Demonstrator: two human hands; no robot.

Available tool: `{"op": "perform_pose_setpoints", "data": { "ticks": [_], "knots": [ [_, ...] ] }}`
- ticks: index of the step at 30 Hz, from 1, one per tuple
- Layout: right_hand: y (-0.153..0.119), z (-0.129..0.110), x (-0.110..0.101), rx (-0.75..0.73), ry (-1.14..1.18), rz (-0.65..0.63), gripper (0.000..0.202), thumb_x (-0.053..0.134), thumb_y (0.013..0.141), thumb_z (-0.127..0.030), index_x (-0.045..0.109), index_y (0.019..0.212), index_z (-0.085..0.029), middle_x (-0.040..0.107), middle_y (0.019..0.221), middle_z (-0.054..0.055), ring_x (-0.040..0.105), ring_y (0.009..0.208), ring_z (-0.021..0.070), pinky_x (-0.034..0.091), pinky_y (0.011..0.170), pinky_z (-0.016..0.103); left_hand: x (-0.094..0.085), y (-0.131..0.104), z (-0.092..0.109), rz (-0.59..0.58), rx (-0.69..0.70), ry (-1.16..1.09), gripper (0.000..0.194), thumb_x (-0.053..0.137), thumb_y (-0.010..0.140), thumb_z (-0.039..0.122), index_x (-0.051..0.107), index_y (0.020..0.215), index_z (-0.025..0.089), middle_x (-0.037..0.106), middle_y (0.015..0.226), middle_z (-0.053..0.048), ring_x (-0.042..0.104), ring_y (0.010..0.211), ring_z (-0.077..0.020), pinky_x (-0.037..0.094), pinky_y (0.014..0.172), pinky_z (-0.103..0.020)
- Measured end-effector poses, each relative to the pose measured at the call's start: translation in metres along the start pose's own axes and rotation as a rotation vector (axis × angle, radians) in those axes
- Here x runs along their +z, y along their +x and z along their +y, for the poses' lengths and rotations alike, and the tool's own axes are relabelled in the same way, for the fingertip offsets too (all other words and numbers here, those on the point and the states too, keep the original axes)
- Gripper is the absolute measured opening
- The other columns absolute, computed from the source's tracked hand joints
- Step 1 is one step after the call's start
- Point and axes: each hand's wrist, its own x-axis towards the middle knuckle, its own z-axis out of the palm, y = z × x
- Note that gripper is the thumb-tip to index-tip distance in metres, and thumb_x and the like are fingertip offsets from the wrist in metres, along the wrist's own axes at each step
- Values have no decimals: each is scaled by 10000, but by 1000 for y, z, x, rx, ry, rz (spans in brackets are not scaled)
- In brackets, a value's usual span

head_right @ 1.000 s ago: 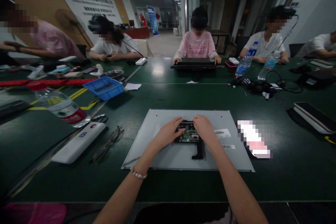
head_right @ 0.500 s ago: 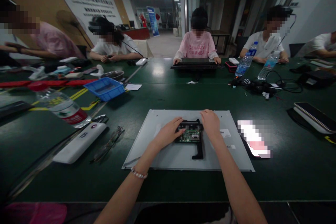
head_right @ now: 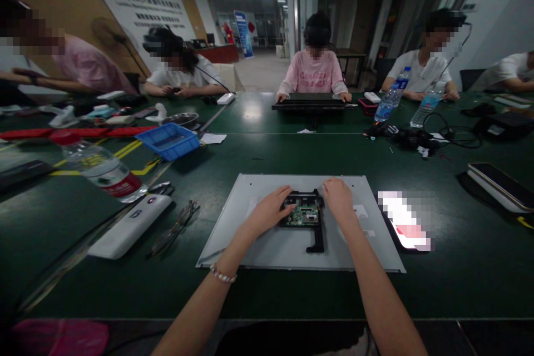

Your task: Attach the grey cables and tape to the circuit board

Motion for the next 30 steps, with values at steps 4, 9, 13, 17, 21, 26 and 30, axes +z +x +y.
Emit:
{"op": "perform_pose_setpoints", "data": {
  "ticks": [4,9,13,17,21,26,30],
  "knots": [
    [-11,2,-15,-46,36,-56,284,458,867,-208,616,1101,-172,630,1104,101,566,1038,203,413,869,279,-3,-1,2,-1,-8,13,461,401,922,419,385,1321,188,385,1416,-96,413,1261,-247,331,1048,-395],
    [-68,18,-14,-123,72,-1,418,432,885,-323,503,1250,-130,551,1252,140,494,1162,243,380,976,345,-12,-4,15,-3,60,-21,487,407,923,435,346,1349,208,299,1468,-77,292,1339,-230,271,1092,-387],
    [-113,29,8,-132,52,61,470,427,885,-354,467,1280,-102,516,1293,164,444,1223,279,393,980,410,-14,-6,29,-70,157,-34,559,463,884,498,336,1356,228,259,1486,-71,218,1370,-236,217,1115,-414],
    [-125,31,15,-145,66,96,368,413,900,-321,537,1205,-157,563,1254,115,500,1175,249,427,951,390,-7,-7,32,-95,178,-22,567,499,868,487,355,1349,222,285,1474,-80,252,1355,-249,215,1112,-431],
    [-120,28,4,-145,38,94,297,404,907,-252,571,1143,-184,619,1171,81,569,1075,216,462,884,348,-3,-8,29,-109,181,-15,563,483,875,487,364,1348,207,331,1451,-88,285,1339,-249,237,1100,-429],
    [-108,20,-10,-145,-82,83,214,466,891,-268,618,1012,-178,665,997,84,610,925,223,472,780,333,-4,-8,29,-107,188,-7,567,475,879,489,359,1347,193,351,1438,-97,295,1334,-242,239,1096,-423],
    [-100,13,-13,-134,-158,64,190,462,894,-235,638,918,-167,668,893,83,619,850,220,465,713,316,-5,-8,29,-109,192,-4,559,476,879,482,360,1344,195,356,1436,-96,298,1332,-243,238,1095,-423]
  ]
}}
